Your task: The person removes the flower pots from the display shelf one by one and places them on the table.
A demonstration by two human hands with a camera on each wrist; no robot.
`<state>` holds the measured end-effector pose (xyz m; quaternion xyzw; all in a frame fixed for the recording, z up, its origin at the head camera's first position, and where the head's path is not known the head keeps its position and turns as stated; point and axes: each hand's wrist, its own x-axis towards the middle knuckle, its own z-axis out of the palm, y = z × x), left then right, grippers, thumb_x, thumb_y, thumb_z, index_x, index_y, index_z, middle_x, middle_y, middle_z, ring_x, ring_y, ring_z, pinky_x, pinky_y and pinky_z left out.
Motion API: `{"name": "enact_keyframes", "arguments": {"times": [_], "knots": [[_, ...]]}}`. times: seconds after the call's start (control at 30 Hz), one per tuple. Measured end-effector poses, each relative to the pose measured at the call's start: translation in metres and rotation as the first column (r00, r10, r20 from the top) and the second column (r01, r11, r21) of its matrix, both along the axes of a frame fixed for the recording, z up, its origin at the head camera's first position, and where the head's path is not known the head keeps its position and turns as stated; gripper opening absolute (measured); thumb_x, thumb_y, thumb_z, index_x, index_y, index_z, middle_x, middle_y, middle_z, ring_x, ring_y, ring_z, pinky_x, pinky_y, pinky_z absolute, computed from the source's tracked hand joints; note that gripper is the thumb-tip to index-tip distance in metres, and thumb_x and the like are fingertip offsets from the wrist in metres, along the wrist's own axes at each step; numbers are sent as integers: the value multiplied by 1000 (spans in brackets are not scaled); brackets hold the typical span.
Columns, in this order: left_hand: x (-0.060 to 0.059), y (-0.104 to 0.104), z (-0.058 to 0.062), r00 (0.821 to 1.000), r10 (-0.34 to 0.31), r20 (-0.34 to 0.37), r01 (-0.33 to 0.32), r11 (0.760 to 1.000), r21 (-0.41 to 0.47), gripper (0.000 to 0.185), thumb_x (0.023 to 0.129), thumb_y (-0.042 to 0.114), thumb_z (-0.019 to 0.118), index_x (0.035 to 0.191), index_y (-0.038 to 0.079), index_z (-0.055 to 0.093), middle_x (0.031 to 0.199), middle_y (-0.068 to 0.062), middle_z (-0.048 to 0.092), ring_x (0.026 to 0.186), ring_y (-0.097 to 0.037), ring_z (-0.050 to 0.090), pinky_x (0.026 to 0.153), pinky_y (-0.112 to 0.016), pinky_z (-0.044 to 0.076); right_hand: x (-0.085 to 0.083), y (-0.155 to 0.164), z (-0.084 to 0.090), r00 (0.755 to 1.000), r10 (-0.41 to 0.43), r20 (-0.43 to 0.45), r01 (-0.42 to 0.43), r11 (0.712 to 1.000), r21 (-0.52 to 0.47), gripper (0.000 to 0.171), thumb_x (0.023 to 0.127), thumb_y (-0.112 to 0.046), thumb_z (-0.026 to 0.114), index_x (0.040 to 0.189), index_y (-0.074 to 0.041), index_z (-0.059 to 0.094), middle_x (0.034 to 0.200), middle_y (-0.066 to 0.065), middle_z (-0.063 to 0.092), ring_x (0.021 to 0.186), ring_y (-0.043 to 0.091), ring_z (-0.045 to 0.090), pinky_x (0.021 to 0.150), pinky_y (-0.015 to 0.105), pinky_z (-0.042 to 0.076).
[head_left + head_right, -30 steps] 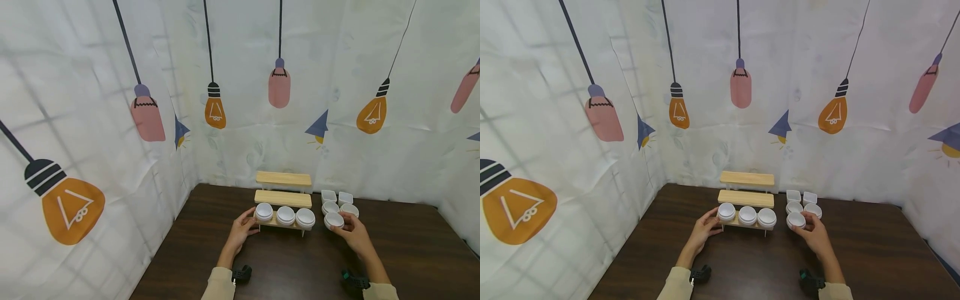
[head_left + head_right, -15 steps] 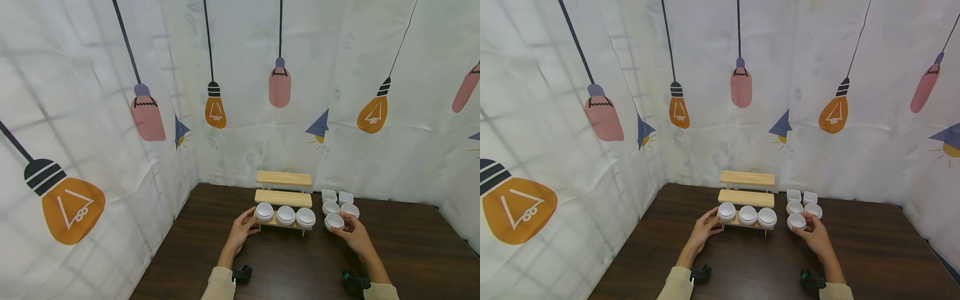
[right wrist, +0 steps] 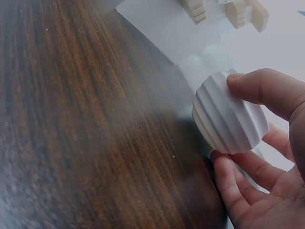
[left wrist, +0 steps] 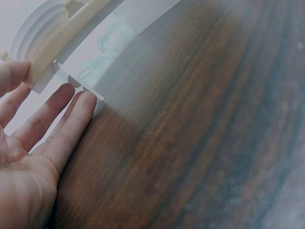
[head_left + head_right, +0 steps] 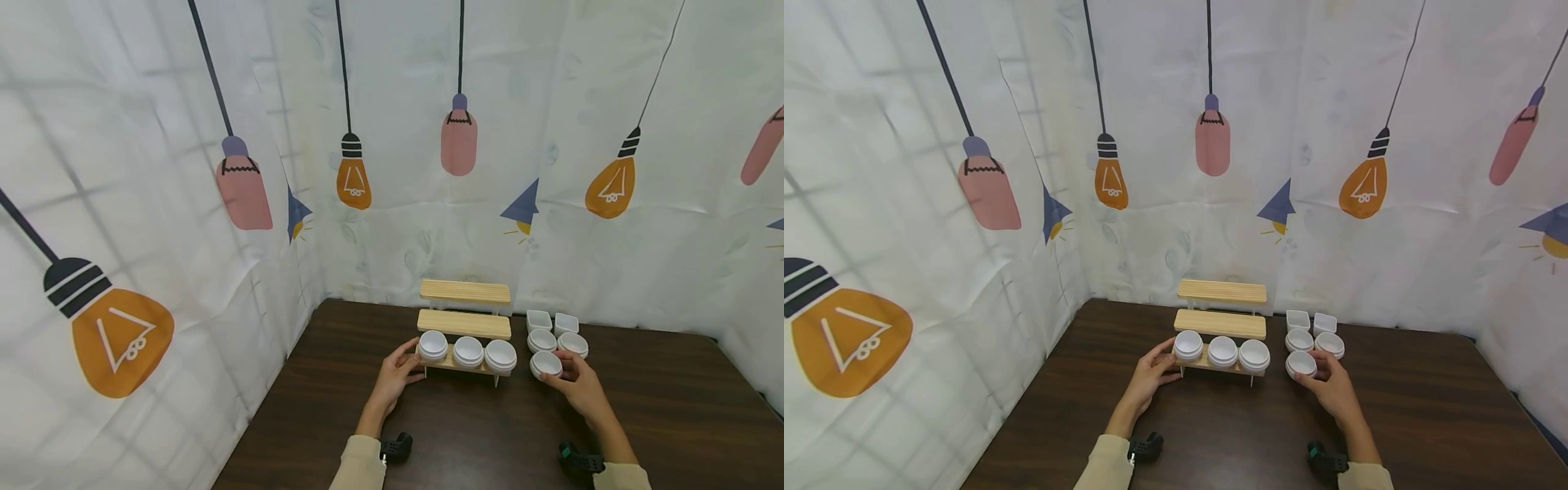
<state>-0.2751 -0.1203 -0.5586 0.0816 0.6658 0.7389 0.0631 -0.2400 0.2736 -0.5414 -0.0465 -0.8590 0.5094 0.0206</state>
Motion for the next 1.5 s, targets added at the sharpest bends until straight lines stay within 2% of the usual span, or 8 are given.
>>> {"name": "enact_keyframes", "arguments": {"times": [0.13, 0.37, 0.47, 0.73, 0.97, 1.5], "knots": [[0, 0, 1, 1000, 0, -5, 0, 1000, 3, 49, 105, 20, 60, 152, 12, 49, 123, -15, 68, 109, -23, 70, 94, -45, 62, 0, 0, -1, 1000, 0, -9, 0, 1000, 11, 68, 91, -26, 80, 144, -1, 46, 137, 30, 56, 101, 17, 59, 73, 21, 51], [0, 1, 1, 1000, 5, -4, -5, 1000, 5, 48, 105, 19, 60, 152, 12, 50, 123, -15, 68, 109, -25, 70, 94, -44, 62, -2, 0, -3, 1000, -2, -1, 2, 1000, 26, 69, 91, -28, 80, 145, -3, 45, 141, 31, 53, 115, 36, 60, 75, 23, 51], [0, 0, 2, 1000, 4, -5, -4, 1000, 9, 48, 105, 19, 60, 152, 11, 50, 123, -16, 68, 109, -26, 70, 94, -44, 62, -2, 1, -4, 1000, 4, 0, -4, 1000, 28, 69, 92, -28, 79, 146, -2, 44, 142, 32, 52, 119, 39, 58, 76, 23, 51], [1, 0, 1, 1000, -1, 0, 1, 1000, 6, 49, 105, 18, 59, 152, 11, 50, 122, -15, 67, 107, -22, 69, 93, -44, 62, 0, 0, -6, 1000, 2, -23, -1, 999, 41, 65, 92, -26, 79, 144, -1, 47, 139, 31, 56, 116, 34, 59, 76, 22, 50], [0, -1, 1, 1000, -3, 4, 3, 1000, 6, 48, 105, 19, 59, 152, 12, 50, 122, -14, 67, 108, -21, 69, 93, -44, 62, 1, 0, -5, 1000, 1, -13, -1, 1000, 28, 65, 93, -27, 78, 144, 0, 46, 139, 31, 55, 122, 40, 56, 77, 22, 50], [1, -1, 0, 1000, -2, -5, 2, 1000, 3, 48, 105, 19, 59, 152, 11, 50, 123, -17, 66, 113, -28, 67, 93, -44, 62, 1, 0, -6, 1000, 3, -24, -2, 999, 40, 65, 93, -27, 79, 143, 0, 47, 139, 31, 56, 120, 36, 57, 77, 21, 50]]}}
